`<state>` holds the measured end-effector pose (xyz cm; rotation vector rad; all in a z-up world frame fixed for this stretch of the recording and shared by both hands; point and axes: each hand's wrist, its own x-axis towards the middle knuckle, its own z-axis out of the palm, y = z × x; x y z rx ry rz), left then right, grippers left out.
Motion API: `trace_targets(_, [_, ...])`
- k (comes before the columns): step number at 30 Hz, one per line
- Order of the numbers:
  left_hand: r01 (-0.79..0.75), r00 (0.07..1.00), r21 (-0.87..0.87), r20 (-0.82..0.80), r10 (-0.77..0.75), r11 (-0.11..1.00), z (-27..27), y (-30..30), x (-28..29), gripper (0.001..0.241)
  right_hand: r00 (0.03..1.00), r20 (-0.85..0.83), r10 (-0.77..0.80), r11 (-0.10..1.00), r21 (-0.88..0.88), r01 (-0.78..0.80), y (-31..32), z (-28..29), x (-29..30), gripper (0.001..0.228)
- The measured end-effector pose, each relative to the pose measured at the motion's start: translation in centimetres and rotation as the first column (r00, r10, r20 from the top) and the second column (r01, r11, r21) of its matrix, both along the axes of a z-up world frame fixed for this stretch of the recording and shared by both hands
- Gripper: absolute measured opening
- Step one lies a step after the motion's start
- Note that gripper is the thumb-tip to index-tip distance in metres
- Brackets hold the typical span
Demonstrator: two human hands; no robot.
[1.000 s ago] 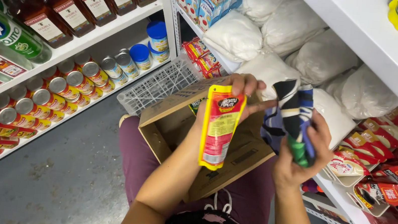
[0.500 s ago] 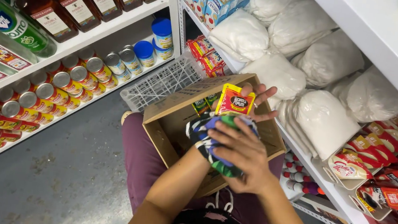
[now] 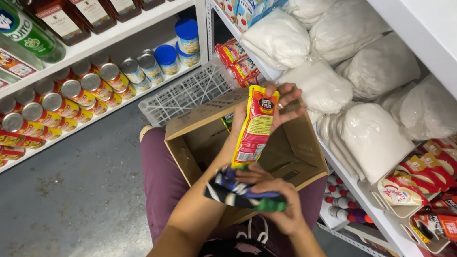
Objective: Clean condiment packets with a cloth and organize them on a grocery store shelf.
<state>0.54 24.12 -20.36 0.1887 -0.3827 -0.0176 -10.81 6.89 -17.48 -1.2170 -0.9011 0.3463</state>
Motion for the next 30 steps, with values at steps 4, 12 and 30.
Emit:
trace_targets(4, [-0.227, 0.972, 0.142, -0.027, 0.233, 0.964, 1.8, 1.6, 0.0, 0.024, 0.842, -0.512, -0.172, 0.935, 0.183, 0.303, -4.0, -8.7, 0.4, 0.037])
trace_targets(12, [-0.604, 0.530, 0.768, 0.586, 0.612, -0.213, 11.9, -1.2, -5.0, 0.011, 0.154, -0.970, -0.189, 0.778, -0.052, 0.627, -1.1, -8.9, 1.6, 0.042])
trace_targets(30, [-0.477, 0.835, 0.879, 0.457, 0.306, -0.010, 14.9, 0.8, -6.3, 0.011, 0.378, -0.897, -0.229, 0.918, -0.070, 0.389, 0.3, -4.5, 0.7, 0.042])
